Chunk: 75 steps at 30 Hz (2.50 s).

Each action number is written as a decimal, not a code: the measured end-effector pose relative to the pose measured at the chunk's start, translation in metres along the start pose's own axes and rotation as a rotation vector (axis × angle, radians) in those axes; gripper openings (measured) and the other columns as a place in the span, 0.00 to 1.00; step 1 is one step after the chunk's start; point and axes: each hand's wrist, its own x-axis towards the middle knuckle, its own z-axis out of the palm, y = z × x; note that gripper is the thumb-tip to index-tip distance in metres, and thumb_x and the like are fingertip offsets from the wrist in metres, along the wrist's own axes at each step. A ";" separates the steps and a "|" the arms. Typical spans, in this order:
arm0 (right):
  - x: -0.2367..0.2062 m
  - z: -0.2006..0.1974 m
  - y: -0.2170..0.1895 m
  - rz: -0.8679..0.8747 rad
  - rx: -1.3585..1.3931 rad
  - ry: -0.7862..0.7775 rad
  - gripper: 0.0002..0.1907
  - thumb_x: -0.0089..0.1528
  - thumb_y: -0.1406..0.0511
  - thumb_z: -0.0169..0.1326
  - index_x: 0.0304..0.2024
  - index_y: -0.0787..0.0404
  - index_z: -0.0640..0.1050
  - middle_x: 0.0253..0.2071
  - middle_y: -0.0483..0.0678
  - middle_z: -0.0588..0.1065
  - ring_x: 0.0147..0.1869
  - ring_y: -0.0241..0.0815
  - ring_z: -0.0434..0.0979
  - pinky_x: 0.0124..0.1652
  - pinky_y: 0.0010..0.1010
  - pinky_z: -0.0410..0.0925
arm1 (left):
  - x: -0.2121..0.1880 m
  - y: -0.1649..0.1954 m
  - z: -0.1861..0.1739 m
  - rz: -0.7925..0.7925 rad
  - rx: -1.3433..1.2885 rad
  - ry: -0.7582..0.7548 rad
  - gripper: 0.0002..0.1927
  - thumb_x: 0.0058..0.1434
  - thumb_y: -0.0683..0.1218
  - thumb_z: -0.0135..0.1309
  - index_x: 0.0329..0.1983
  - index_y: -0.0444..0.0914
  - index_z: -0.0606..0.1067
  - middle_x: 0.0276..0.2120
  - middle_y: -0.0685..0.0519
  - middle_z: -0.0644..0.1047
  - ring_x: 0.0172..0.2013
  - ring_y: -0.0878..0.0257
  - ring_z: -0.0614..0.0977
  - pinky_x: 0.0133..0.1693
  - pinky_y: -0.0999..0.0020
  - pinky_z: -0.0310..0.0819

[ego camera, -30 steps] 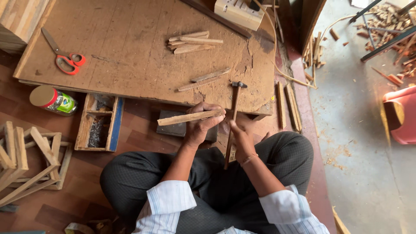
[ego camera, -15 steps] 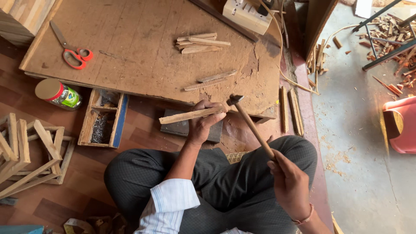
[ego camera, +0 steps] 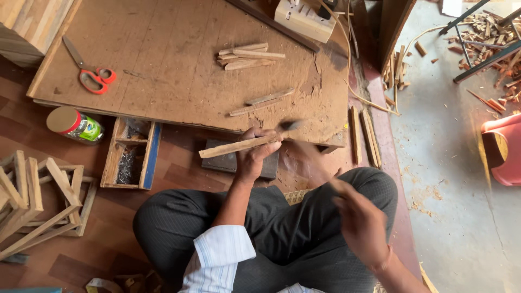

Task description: The person assembles small square wooden frames by joining four short wooden pieces. They use a hammer to drive nails into the corners to secure the joints. The person repeats this process for multiple frames and stacks the completed units on the floor.

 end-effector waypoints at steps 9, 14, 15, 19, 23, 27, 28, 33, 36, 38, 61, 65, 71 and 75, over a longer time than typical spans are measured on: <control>0.000 0.007 0.006 0.011 -0.028 -0.006 0.16 0.63 0.72 0.58 0.55 0.67 0.78 0.37 0.52 0.80 0.33 0.36 0.78 0.33 0.27 0.72 | 0.002 -0.008 -0.001 0.033 -0.024 0.021 0.10 0.59 0.42 0.62 0.41 0.34 0.77 0.40 0.46 0.83 0.43 0.61 0.83 0.48 0.63 0.80; -0.003 0.009 0.017 -0.138 0.022 0.070 0.16 0.64 0.73 0.54 0.55 0.68 0.76 0.38 0.53 0.80 0.38 0.38 0.81 0.39 0.28 0.72 | -0.001 -0.004 0.001 -0.187 -0.075 0.108 0.13 0.55 0.41 0.61 0.44 0.34 0.77 0.40 0.49 0.81 0.44 0.62 0.81 0.50 0.66 0.76; -0.002 0.010 0.019 -0.127 0.065 0.070 0.16 0.64 0.73 0.52 0.56 0.68 0.76 0.38 0.54 0.80 0.39 0.40 0.81 0.40 0.28 0.72 | 0.000 -0.002 0.000 -0.207 -0.096 0.109 0.13 0.55 0.41 0.61 0.44 0.34 0.77 0.40 0.49 0.81 0.44 0.62 0.80 0.49 0.66 0.76; 0.003 0.010 0.016 -0.091 -0.146 -0.025 0.15 0.61 0.71 0.59 0.51 0.67 0.78 0.33 0.56 0.79 0.32 0.42 0.82 0.31 0.29 0.72 | -0.001 -0.005 -0.002 -0.045 0.004 0.037 0.11 0.57 0.41 0.61 0.43 0.33 0.78 0.39 0.48 0.83 0.43 0.62 0.82 0.51 0.65 0.78; 0.000 0.012 0.010 -0.024 -0.085 0.035 0.13 0.65 0.69 0.56 0.52 0.67 0.79 0.32 0.55 0.78 0.28 0.40 0.78 0.30 0.29 0.70 | -0.005 -0.013 -0.004 -0.070 -0.012 0.078 0.11 0.59 0.41 0.61 0.44 0.32 0.77 0.40 0.48 0.82 0.43 0.63 0.81 0.49 0.67 0.77; 0.000 0.022 0.028 0.452 0.288 -0.146 0.15 0.68 0.63 0.52 0.51 0.66 0.81 0.23 0.49 0.72 0.21 0.35 0.67 0.22 0.27 0.60 | -0.007 -0.016 -0.009 -0.074 -0.022 0.133 0.11 0.61 0.41 0.61 0.45 0.30 0.77 0.38 0.45 0.83 0.29 0.64 0.73 0.32 0.68 0.69; 0.002 0.028 0.036 0.683 0.499 -0.211 0.17 0.69 0.62 0.50 0.52 0.65 0.82 0.21 0.46 0.68 0.19 0.34 0.61 0.19 0.26 0.55 | -0.006 -0.014 -0.013 -0.107 -0.060 0.149 0.11 0.63 0.40 0.61 0.45 0.29 0.77 0.38 0.43 0.84 0.24 0.64 0.68 0.25 0.69 0.64; 0.031 0.087 0.064 0.930 1.021 -0.223 0.17 0.68 0.60 0.50 0.52 0.66 0.77 0.23 0.43 0.69 0.20 0.31 0.60 0.20 0.24 0.57 | 0.000 -0.001 -0.022 0.089 -0.207 0.154 0.09 0.63 0.37 0.62 0.46 0.32 0.78 0.37 0.47 0.82 0.38 0.60 0.81 0.43 0.65 0.76; 0.039 0.119 0.057 0.854 0.849 -0.171 0.19 0.66 0.59 0.54 0.52 0.68 0.78 0.28 0.45 0.73 0.25 0.34 0.69 0.25 0.25 0.64 | 0.004 0.008 -0.022 0.119 -0.266 0.208 0.08 0.64 0.37 0.63 0.46 0.33 0.79 0.35 0.48 0.80 0.35 0.60 0.79 0.40 0.65 0.74; 0.042 0.127 0.048 0.522 0.467 -0.086 0.21 0.62 0.59 0.59 0.51 0.69 0.77 0.33 0.50 0.75 0.28 0.40 0.74 0.27 0.29 0.68 | 0.010 0.013 -0.020 0.066 -0.365 0.255 0.08 0.64 0.37 0.62 0.46 0.33 0.79 0.35 0.48 0.79 0.35 0.60 0.79 0.40 0.65 0.73; 0.219 0.078 0.167 0.169 -0.478 -0.123 0.12 0.59 0.59 0.63 0.31 0.63 0.82 0.33 0.63 0.78 0.39 0.61 0.81 0.42 0.45 0.75 | 0.177 -0.019 -0.034 0.084 1.472 0.133 0.12 0.57 0.42 0.60 0.45 0.37 0.79 0.44 0.41 0.81 0.47 0.44 0.80 0.48 0.50 0.73; 0.219 0.065 0.152 0.153 -0.430 -0.046 0.21 0.51 0.54 0.68 0.35 0.64 0.82 0.35 0.63 0.79 0.39 0.63 0.80 0.40 0.49 0.72 | 0.223 -0.046 -0.040 0.046 1.567 0.062 0.19 0.57 0.41 0.58 0.53 0.35 0.76 0.49 0.35 0.78 0.51 0.37 0.77 0.52 0.46 0.70; 0.215 0.010 0.174 0.285 0.093 -0.016 0.24 0.55 0.56 0.66 0.48 0.63 0.82 0.42 0.58 0.82 0.40 0.48 0.85 0.42 0.37 0.75 | 0.236 -0.087 -0.026 0.199 1.650 -0.056 0.13 0.58 0.37 0.61 0.47 0.36 0.80 0.47 0.36 0.79 0.52 0.38 0.77 0.55 0.47 0.69; 0.207 -0.050 0.244 0.426 0.134 0.120 0.22 0.59 0.55 0.64 0.48 0.63 0.83 0.45 0.56 0.84 0.44 0.45 0.85 0.44 0.34 0.75 | 0.226 -0.072 -0.015 -0.185 1.577 -0.027 0.02 0.58 0.39 0.63 0.34 0.38 0.82 0.37 0.41 0.81 0.39 0.44 0.82 0.42 0.53 0.75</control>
